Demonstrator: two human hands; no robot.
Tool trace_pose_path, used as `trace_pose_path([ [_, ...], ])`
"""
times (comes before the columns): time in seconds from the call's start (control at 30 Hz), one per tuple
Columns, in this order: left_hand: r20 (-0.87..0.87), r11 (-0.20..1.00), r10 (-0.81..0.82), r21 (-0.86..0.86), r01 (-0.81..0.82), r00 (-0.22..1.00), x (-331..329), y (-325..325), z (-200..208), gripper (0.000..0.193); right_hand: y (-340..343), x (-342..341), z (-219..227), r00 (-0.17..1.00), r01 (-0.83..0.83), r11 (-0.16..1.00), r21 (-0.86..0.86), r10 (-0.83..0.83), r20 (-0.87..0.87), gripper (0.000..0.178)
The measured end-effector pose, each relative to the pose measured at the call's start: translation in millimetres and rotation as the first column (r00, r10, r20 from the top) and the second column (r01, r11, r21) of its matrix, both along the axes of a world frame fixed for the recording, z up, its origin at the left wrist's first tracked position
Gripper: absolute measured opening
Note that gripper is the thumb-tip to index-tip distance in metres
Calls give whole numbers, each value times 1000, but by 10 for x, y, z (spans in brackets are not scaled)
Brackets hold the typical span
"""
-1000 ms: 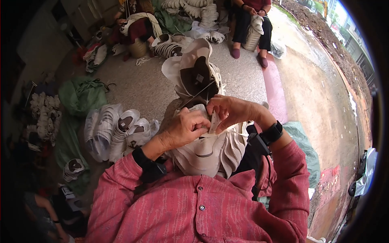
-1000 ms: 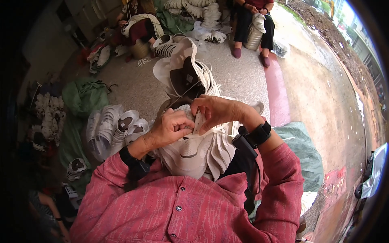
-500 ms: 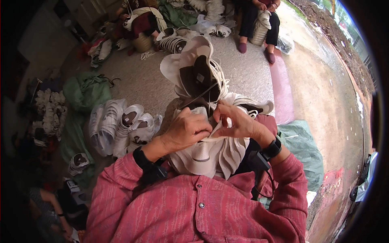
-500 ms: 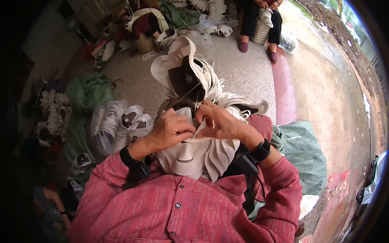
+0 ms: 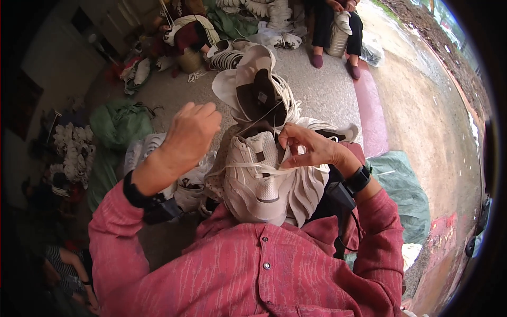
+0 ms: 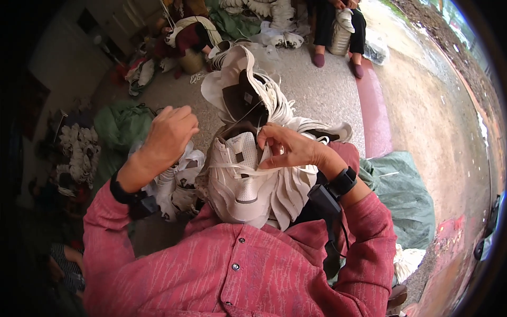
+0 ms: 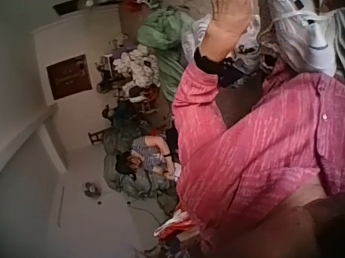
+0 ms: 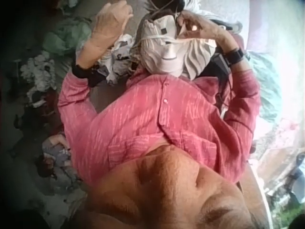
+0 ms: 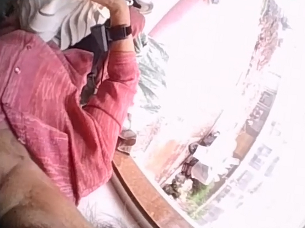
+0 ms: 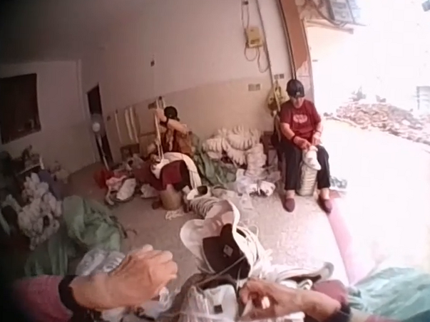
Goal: Lacing and assembling shoe upper components while sitting.
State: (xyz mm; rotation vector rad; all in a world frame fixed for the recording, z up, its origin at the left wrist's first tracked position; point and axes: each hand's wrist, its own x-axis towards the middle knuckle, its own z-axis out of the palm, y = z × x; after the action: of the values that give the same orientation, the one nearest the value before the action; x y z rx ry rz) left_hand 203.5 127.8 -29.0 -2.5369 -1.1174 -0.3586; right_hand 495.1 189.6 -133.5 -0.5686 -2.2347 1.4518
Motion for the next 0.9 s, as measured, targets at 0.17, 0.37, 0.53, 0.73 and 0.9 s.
trace_pose_path([
  [0.17,456,853,-126,-403,331,881,215,-105,-368,11,46,-58,6,997,-76,997,-3,76,-32,46],
  [0.37,467,780,-140,-491,388,873,544,20,-696,15,-45,-63,-97,992,40,997,67,-32,-120,44],
  [0.53,392,859,-209,-365,360,896,655,8,-762,10,-3,-52,-117,997,12,1000,-1,-12,-71,44],
  [0.73,155,943,-323,-35,332,934,471,-36,-505,8,-3,-52,-8,1000,-8,998,61,10,-29,39],
  [0.9,-46,868,479,176,-465,877,-1139,506,301,7,-35,-8,-55,998,23,999,-49,-25,-56,31],
])
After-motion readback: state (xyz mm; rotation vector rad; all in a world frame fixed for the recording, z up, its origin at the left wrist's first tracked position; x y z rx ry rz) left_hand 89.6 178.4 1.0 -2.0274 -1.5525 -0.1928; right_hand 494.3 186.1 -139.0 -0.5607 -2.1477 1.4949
